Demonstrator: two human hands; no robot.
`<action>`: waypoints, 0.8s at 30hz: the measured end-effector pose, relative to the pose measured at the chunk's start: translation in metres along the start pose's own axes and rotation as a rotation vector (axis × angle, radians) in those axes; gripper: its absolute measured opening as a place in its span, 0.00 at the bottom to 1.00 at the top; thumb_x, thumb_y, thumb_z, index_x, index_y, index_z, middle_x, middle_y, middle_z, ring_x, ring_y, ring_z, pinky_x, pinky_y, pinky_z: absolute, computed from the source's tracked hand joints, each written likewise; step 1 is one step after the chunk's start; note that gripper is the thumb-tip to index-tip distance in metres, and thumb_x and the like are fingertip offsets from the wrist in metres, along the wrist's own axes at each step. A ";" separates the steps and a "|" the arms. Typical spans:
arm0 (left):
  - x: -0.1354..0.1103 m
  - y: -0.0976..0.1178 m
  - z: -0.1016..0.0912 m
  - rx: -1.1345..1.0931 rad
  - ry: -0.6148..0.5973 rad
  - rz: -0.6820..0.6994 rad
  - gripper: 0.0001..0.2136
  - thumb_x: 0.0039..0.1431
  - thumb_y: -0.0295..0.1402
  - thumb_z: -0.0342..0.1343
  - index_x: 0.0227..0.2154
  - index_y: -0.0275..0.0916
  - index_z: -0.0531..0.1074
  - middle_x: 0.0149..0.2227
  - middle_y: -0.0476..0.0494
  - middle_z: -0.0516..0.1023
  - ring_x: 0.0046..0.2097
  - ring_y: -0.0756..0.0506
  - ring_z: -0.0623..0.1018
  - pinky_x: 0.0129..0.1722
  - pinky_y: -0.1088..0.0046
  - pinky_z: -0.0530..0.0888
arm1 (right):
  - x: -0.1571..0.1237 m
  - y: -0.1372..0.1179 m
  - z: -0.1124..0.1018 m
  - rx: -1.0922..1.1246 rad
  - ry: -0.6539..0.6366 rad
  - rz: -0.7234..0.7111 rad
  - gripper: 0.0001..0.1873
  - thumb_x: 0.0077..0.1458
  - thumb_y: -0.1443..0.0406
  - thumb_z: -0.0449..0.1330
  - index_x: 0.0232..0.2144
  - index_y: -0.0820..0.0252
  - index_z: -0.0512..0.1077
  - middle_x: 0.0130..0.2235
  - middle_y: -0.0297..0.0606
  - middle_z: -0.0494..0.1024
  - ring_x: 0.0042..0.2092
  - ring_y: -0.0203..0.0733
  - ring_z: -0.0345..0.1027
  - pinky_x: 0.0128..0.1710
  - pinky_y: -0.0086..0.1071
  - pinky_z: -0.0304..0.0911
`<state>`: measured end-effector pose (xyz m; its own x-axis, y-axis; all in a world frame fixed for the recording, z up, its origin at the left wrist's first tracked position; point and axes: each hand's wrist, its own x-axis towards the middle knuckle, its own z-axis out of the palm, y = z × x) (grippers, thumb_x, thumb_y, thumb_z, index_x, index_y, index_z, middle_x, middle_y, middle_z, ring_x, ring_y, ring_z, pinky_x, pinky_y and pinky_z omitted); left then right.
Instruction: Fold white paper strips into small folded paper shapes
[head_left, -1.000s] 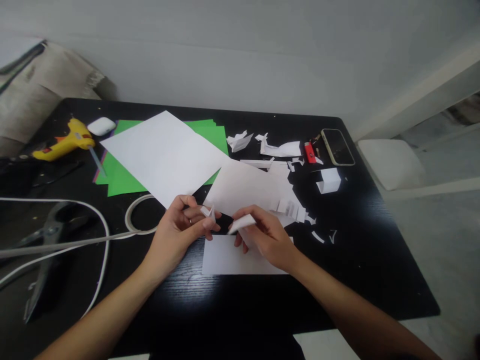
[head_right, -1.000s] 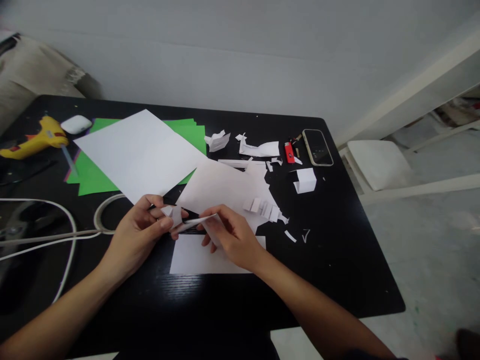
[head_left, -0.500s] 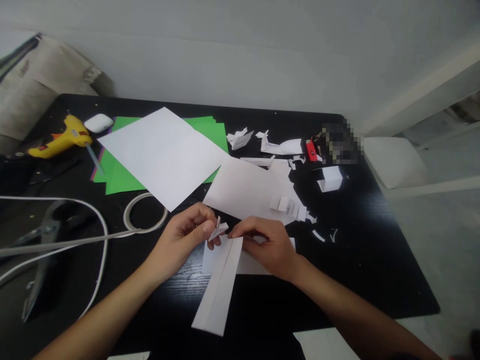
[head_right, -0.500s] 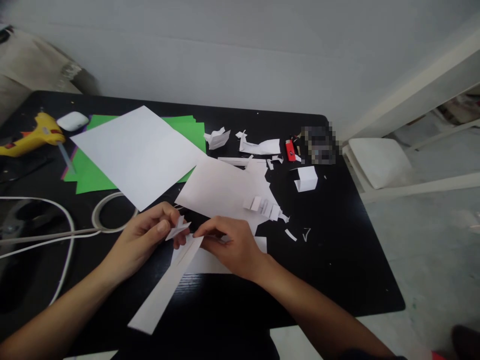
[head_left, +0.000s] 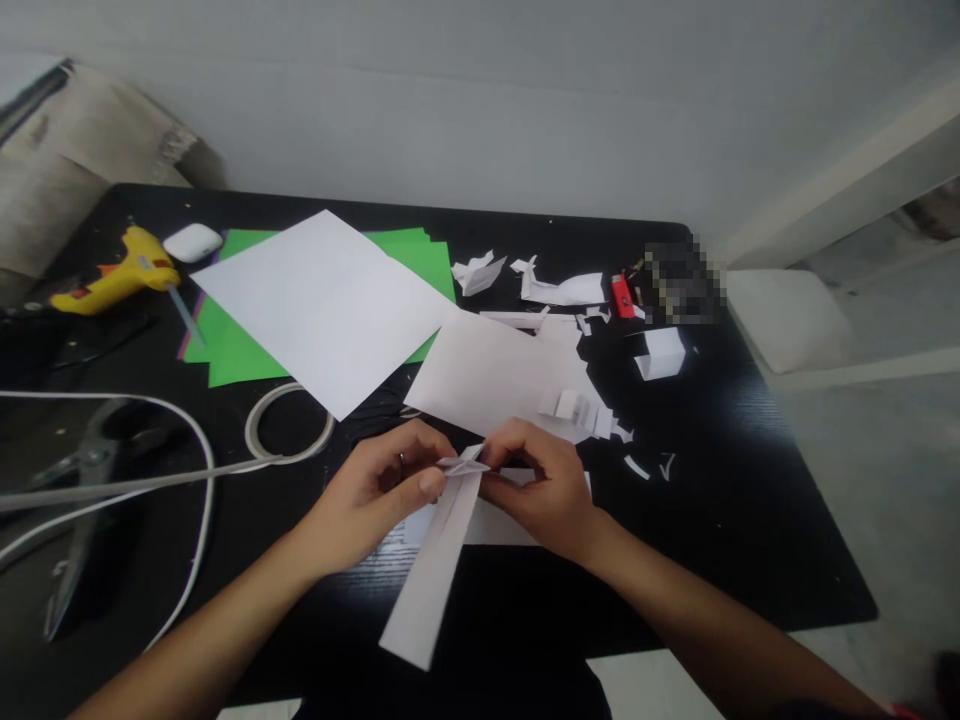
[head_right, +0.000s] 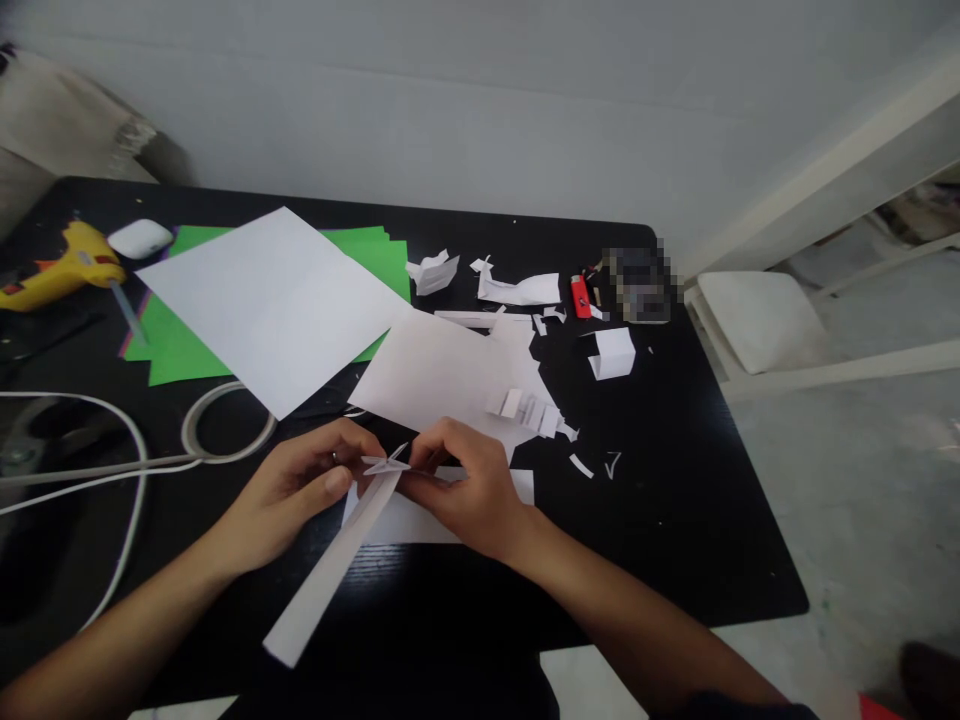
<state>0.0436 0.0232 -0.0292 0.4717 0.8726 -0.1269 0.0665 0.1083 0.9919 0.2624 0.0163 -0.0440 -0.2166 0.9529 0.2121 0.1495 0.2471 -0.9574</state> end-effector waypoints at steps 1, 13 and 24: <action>-0.001 0.002 0.000 -0.006 -0.003 -0.006 0.14 0.67 0.47 0.57 0.41 0.41 0.77 0.33 0.46 0.75 0.33 0.48 0.71 0.31 0.72 0.66 | 0.000 0.001 0.001 0.013 0.014 0.010 0.12 0.54 0.66 0.73 0.30 0.55 0.72 0.30 0.31 0.76 0.31 0.36 0.72 0.32 0.31 0.70; 0.001 0.000 0.005 0.030 0.021 0.051 0.03 0.64 0.33 0.64 0.39 0.41 0.77 0.36 0.46 0.77 0.37 0.47 0.75 0.37 0.71 0.72 | 0.003 -0.002 -0.001 0.017 -0.033 -0.061 0.11 0.56 0.66 0.71 0.42 0.53 0.77 0.40 0.37 0.82 0.41 0.43 0.78 0.42 0.38 0.75; 0.002 0.004 0.003 0.061 0.005 0.138 0.05 0.68 0.33 0.58 0.36 0.41 0.77 0.42 0.40 0.80 0.44 0.43 0.79 0.43 0.67 0.74 | 0.001 -0.003 -0.001 0.038 -0.034 -0.014 0.07 0.55 0.65 0.72 0.32 0.56 0.77 0.32 0.35 0.80 0.34 0.40 0.75 0.35 0.34 0.72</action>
<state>0.0469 0.0239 -0.0260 0.4752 0.8798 0.0106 0.0547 -0.0415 0.9976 0.2632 0.0171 -0.0407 -0.2516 0.9426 0.2194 0.1099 0.2531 -0.9612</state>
